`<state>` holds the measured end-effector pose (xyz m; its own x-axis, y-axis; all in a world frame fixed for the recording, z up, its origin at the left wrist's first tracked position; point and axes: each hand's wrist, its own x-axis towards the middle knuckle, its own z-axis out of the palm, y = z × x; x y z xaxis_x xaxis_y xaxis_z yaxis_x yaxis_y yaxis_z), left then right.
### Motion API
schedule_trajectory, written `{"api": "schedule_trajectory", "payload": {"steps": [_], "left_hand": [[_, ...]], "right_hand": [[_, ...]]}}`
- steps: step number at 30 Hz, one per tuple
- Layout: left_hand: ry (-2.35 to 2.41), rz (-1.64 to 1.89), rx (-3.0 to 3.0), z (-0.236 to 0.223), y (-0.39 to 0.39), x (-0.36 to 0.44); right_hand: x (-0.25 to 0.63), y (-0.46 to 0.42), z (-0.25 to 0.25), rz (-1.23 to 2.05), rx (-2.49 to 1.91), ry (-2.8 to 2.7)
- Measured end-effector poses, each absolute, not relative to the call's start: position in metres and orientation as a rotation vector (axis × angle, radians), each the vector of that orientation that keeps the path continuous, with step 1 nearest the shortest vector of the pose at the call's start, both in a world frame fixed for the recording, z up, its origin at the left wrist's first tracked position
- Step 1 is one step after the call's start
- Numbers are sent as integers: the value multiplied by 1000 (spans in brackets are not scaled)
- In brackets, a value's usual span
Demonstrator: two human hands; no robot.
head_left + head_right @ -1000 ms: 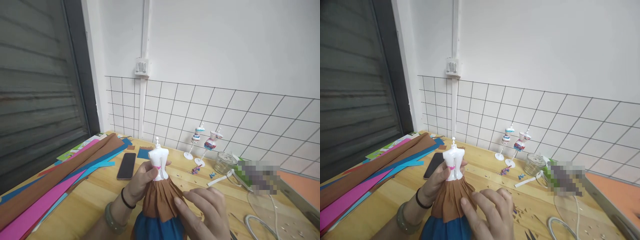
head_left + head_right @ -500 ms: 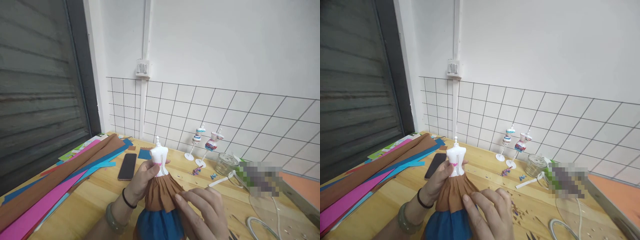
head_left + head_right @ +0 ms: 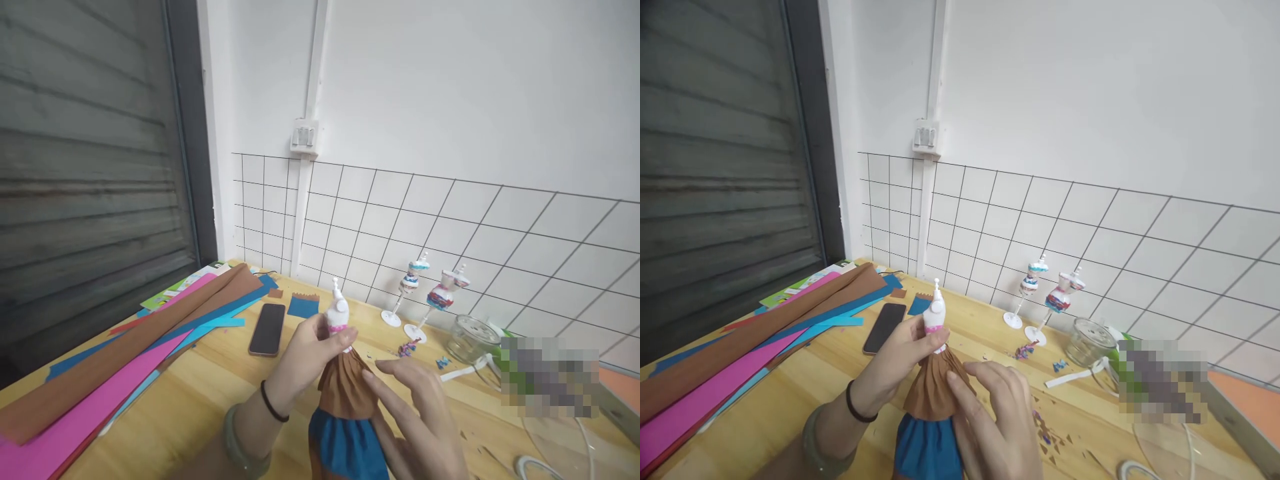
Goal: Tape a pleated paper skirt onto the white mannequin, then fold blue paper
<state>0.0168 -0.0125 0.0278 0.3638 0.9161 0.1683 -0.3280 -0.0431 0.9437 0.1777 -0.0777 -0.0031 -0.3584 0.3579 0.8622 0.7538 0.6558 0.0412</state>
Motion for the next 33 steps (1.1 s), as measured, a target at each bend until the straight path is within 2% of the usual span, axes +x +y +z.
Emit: {"api": "schedule_trajectory", "payload": {"steps": [10, 18, 33], "left_hand": [[624, 1147, 1244, 30, -13, 17], [638, 1157, 1255, 32, -17, 18], [660, 1155, 1269, 31, -17, 18]], "right_hand": [[184, -86, 4, -837, -710, -2022], [171, -88, 6, -787, -766, -1844], [174, -90, 10, -817, -775, -1951]]}}
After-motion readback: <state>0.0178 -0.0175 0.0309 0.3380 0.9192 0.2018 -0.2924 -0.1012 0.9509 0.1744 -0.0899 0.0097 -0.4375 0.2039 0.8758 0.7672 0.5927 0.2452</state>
